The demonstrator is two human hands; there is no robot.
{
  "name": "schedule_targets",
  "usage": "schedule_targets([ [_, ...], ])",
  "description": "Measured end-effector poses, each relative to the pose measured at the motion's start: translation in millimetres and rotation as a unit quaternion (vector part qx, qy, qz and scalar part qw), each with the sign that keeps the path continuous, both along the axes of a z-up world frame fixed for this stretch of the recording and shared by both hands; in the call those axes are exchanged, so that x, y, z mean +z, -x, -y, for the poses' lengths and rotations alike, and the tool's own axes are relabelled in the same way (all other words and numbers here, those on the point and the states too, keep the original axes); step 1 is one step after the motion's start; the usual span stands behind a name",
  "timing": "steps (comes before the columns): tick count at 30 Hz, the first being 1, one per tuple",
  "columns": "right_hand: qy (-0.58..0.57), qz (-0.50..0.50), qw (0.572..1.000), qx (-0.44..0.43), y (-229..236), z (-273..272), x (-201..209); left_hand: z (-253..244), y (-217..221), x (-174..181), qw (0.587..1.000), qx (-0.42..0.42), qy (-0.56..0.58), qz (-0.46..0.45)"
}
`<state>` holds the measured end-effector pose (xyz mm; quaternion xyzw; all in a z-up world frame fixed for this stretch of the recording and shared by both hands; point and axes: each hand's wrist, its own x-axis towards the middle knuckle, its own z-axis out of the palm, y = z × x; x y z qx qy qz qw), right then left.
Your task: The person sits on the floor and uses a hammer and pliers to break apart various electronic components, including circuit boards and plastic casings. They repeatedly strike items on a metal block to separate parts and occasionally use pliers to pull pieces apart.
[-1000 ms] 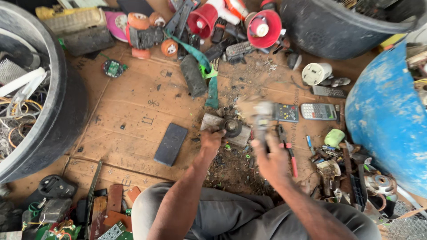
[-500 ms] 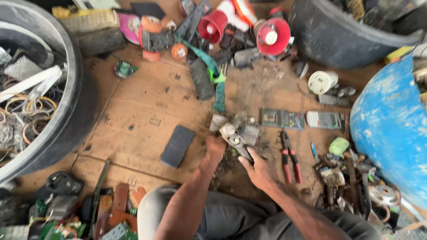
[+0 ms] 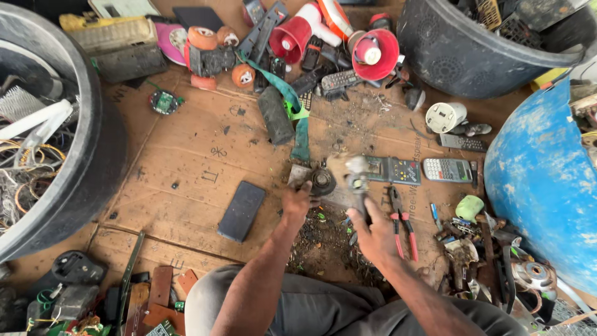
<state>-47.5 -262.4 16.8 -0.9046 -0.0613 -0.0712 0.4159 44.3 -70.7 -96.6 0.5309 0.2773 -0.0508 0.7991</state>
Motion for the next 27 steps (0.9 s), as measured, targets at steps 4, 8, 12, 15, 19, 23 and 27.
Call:
schedule_targets([
  [4,-0.128,0.135,0.982,0.024,-6,16,-7,7,-6,-21,0.999,0.027,-0.029,0.02],
  [8,0.047,0.058,0.997,0.018,-32,6,-42,9,-7,-44,0.999,0.026,0.005,0.035],
  [12,0.191,-0.19,0.963,0.004,-48,10,-55,2,-28,-58,0.985,0.058,0.155,0.037],
  [15,0.132,-0.096,0.987,0.003,-37,13,-62,-6,-20,-78,0.932,0.115,0.343,-0.004],
  [19,0.03,-0.148,0.988,-0.039,-34,-2,-16,7,-16,-65,0.998,0.065,0.014,0.02],
  [23,-0.079,-0.108,0.991,-0.025,-18,-9,29,5,-9,-34,0.997,0.066,0.039,-0.03],
  [27,-0.181,0.11,0.977,0.032,-19,-1,7,7,2,-28,0.993,0.06,-0.061,0.082],
])
